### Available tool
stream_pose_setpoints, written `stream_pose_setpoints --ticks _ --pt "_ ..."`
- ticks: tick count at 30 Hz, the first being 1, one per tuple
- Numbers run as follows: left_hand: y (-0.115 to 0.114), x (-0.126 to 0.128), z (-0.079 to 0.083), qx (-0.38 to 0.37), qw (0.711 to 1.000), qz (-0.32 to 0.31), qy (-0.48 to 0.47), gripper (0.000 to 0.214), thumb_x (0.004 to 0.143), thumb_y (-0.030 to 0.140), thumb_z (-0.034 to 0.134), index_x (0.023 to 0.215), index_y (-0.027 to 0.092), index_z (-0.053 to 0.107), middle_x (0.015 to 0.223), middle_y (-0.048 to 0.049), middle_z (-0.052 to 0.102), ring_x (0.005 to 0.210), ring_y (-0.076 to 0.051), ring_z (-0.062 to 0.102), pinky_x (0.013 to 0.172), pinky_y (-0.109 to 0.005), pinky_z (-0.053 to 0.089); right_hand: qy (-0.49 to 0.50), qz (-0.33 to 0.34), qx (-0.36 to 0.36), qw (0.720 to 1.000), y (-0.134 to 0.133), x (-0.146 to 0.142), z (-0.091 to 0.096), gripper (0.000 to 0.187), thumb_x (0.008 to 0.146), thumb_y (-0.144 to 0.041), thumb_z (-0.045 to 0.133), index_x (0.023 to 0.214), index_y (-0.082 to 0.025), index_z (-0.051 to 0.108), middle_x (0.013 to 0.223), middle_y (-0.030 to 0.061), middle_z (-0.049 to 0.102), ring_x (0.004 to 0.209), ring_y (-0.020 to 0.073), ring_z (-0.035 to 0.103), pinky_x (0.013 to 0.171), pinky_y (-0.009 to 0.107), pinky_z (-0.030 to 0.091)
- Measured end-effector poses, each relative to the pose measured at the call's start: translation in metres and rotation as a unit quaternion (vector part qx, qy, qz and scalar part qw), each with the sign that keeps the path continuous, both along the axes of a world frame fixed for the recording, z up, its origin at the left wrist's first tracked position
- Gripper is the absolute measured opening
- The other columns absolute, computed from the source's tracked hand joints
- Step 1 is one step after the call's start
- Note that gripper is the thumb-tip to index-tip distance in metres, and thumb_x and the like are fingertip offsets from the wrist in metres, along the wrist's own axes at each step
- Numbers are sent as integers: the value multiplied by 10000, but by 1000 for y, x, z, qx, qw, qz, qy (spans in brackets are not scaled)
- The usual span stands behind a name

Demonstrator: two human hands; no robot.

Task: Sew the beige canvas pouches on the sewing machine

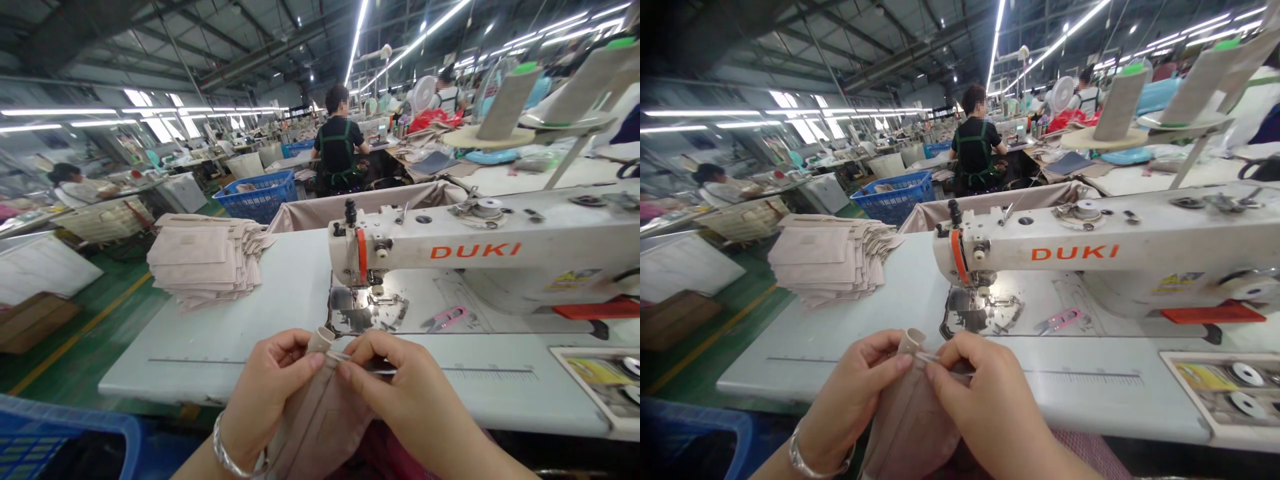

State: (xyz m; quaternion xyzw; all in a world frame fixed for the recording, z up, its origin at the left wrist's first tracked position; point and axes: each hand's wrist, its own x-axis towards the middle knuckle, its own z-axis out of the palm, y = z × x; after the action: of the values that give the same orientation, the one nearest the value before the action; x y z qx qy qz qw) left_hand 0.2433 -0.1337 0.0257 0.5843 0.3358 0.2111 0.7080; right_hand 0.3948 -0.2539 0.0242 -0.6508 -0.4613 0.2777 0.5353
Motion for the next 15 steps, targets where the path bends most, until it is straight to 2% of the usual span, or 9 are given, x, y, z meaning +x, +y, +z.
stream_pose_setpoints --ticks 3,6,8,11,13,15 --pt "-3 -1 -1 11 1000 5 9 256 724 328 817 910 172 736 869 -47 731 794 -179 640 736 -254 505 -14 -5 -10 1000 2 -2 0 151 819 -234 629 678 -204 584 672 -22 661 615 135 584 553 227 436" --pt "-1 -2 5 32 999 -4 32 258 747 355 793 919 174 726 854 -42 722 781 -178 634 719 -252 498 -33 5 -15 999 2 0 4 118 826 -206 618 731 -214 548 650 -45 618 599 122 559 528 210 411" --pt "7 -5 14 41 996 -40 63 272 770 390 768 917 169 712 864 -46 718 788 -184 635 720 -258 497 -34 61 11 998 -1 3 6 82 868 -161 547 837 -225 588 718 -43 638 653 120 589 566 203 446" --pt "31 -8 23 47 981 -142 125 332 816 455 701 952 153 677 890 -57 710 774 -187 635 700 -267 493 -69 187 72 977 -7 5 0 357 910 -66 395 1091 -260 634 960 -16 700 853 115 650 748 215 511" --pt "53 -3 20 135 949 -211 191 345 850 471 629 953 143 664 848 -44 696 725 -172 617 651 -255 478 -174 220 93 955 -5 4 -15 415 914 -49 396 1204 -257 608 1030 6 692 898 125 645 783 222 513" --pt "76 10 7 285 891 -244 257 307 857 439 588 882 144 668 752 -15 662 671 -160 583 608 -245 452 -335 202 92 916 4 2 -34 353 931 -98 471 1229 -234 602 987 30 672 857 166 621 744 264 512"
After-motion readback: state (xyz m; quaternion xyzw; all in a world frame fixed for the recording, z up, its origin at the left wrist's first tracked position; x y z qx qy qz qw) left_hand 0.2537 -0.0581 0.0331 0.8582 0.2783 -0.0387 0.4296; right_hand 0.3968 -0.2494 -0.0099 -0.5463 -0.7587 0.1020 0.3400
